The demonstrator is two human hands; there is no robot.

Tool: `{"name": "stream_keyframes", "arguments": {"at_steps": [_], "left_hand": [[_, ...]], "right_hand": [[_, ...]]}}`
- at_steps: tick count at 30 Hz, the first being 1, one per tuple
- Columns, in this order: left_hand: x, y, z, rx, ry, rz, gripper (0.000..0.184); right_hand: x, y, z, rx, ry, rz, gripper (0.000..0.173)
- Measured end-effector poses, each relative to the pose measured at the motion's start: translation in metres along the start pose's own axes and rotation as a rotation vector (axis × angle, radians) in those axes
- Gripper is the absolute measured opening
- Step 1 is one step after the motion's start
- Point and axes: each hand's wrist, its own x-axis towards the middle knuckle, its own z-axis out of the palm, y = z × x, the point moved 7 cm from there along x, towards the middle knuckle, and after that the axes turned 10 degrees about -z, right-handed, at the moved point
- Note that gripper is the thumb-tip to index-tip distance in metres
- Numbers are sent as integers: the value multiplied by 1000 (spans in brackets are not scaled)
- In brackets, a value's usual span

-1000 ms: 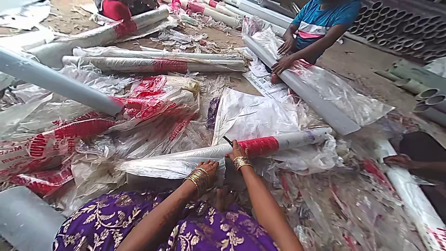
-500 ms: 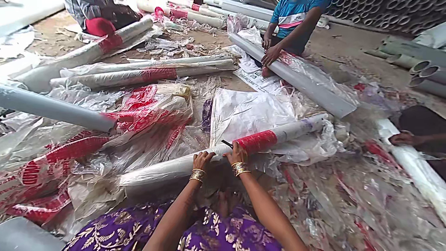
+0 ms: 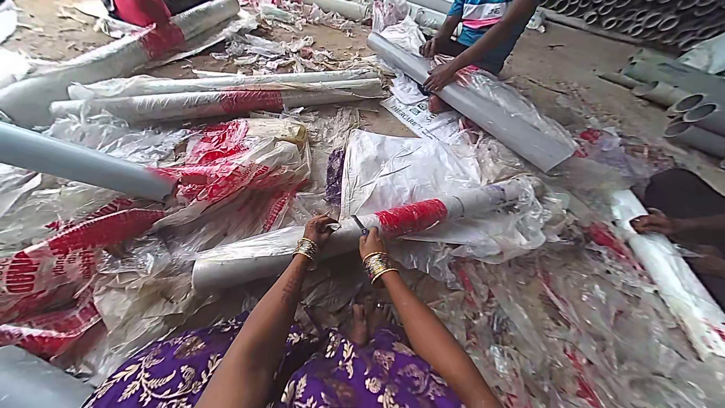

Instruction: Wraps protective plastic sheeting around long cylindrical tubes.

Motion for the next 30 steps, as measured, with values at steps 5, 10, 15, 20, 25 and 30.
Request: {"name": "stream_keyframes", "arguments": {"at_steps": [5,10,15,20,25,30], "left_hand": [[-2,-2,-2,-73,-3,-2,24],[-2,-2,-2,-98,-29,-45,25],[1,-7,-2,-127,-44,-89,25],[3,-12,0,-189,-24,-146,25],[7,-19,0,-241,-1,-199,28],[12,-23,-1,-356,30,-321,32]], "right_hand": [[8,-12,1,-134,-26,-72,43],[17,-15,6,-214,-49,-117,41],[7,-20,5,-298,-72,-90,43],[-11,-12,9,-295,-56,-25,42],[-21,12,31,-238,23,-36,45],[-31,28,53,-218,62,-57,46]]}}
